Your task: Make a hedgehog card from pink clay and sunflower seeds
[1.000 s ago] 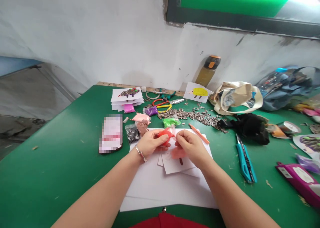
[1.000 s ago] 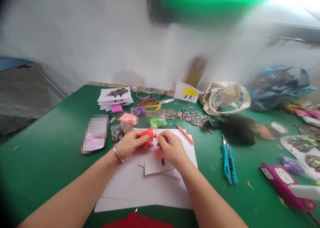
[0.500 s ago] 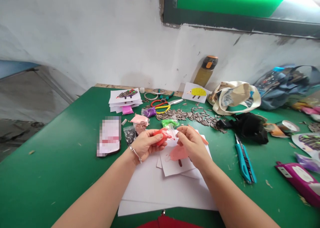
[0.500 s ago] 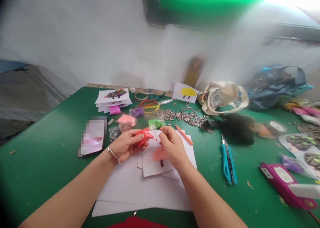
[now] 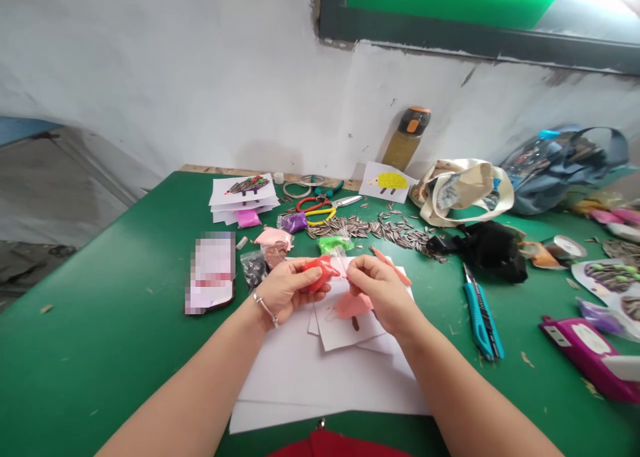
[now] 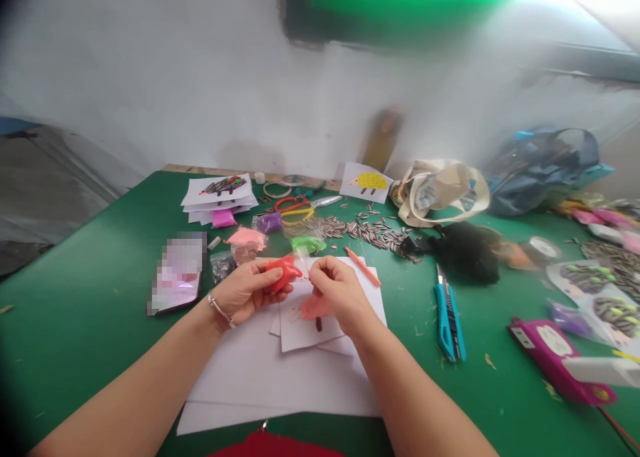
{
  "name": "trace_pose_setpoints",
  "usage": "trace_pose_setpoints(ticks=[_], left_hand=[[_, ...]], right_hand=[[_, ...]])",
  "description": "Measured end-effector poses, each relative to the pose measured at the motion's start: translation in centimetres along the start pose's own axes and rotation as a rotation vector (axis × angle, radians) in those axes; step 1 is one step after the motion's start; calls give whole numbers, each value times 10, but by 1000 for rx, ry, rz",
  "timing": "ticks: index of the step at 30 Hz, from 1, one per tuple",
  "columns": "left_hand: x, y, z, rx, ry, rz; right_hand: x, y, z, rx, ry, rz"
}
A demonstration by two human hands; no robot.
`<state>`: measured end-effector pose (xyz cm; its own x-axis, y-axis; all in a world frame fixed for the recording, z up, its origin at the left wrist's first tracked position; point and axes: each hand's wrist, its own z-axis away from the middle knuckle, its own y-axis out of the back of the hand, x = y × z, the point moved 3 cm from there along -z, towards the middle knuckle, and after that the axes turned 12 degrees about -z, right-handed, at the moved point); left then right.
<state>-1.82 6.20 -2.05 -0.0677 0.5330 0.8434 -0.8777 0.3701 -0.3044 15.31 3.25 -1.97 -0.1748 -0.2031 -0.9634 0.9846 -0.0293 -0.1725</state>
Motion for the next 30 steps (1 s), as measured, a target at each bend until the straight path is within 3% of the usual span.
trace_pose_setpoints(ticks=[4, 10, 18, 25, 30], left_hand=[[0, 1, 0, -32, 18, 33], [-1, 6, -3, 41, -35, -4], [-3, 0, -4, -28, -74, -83], [-2, 0, -2, -9, -79, -84], [-2, 0, -3, 90, -95, -97]], right_hand=[[3, 3, -2, -60, -88, -170], [-4, 6, -2, 135, 182, 86], [-6, 1, 0, 99, 187, 293], [-7, 4, 0, 63, 193, 249], [-17, 3, 6, 60, 433, 544]])
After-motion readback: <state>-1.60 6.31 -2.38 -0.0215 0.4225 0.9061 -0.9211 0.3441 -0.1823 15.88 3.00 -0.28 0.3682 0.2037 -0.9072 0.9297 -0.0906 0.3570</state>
